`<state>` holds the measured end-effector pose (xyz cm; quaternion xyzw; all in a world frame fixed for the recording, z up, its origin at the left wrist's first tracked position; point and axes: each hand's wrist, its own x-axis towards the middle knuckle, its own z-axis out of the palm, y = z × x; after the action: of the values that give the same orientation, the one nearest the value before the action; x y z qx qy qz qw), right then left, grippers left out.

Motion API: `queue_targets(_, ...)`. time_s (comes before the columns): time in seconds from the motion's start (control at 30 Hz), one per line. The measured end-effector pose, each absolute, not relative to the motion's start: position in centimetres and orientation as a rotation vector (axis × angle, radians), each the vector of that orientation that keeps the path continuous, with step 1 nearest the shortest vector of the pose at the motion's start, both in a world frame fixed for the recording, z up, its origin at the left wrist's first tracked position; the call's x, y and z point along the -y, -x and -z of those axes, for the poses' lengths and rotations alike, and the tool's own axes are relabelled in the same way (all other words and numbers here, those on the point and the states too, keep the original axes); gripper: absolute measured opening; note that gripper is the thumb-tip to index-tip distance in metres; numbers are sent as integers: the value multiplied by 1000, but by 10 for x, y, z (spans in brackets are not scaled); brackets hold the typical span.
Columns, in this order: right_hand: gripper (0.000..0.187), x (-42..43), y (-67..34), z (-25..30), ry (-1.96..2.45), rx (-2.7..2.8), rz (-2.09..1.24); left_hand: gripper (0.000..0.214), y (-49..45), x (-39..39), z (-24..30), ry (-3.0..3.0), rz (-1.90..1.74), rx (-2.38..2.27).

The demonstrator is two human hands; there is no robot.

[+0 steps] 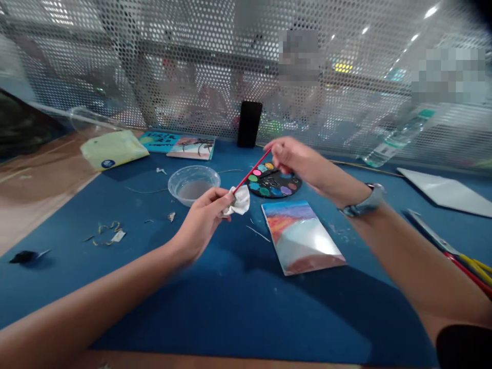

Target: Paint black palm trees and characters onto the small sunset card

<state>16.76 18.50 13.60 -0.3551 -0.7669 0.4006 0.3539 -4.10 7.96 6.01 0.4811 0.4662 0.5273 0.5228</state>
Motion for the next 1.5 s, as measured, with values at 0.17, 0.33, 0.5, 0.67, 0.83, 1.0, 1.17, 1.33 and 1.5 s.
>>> queue_targets(0.17, 35, -188, -147, -132, 752, 1938, -1519, 36, 42, -79, -67, -1114, -1158, -1072)
queue_targets(0.33, 31, -212, -125, -159, 659, 1803, -1331, 40, 41, -81, -66, -1302, -1013, -1073)
queue_targets(0.5, 25, -226, -79, -150, 571, 2145, -1185, 33, 41, -74, -57, -1716, -851, -1195)
queue_targets(0.67, 20, -220, -44, -129, 567, 2612, -975, 28, 44, -71, -57, -2197, -721, -1129)
queue_targets(0.83, 24, -219, -40, -129, 611, 2717, -823, 29, 48, -74, -56, -2472, -634, -1105)
queue_targets(1.0, 31, -218, -39, -123, 653, 2750, -720, 26, 48, -69, -55, -2623, -520, -1256)
queue_targets(1.17, 31, -214, -38, -125, 674, 2752, -633, 26, 47, -65, -54, -2717, -356, -1307)
queue_targets(1.33, 27, -210, -32, -125, 644, 2752, -680, 25, 45, -62, -57, -2711, -265, -1320)
queue_targets(1.5, 26, -210, -29, -123, 615, 2684, -775, 26, 43, -62, -61, -2553, -243, -1378)
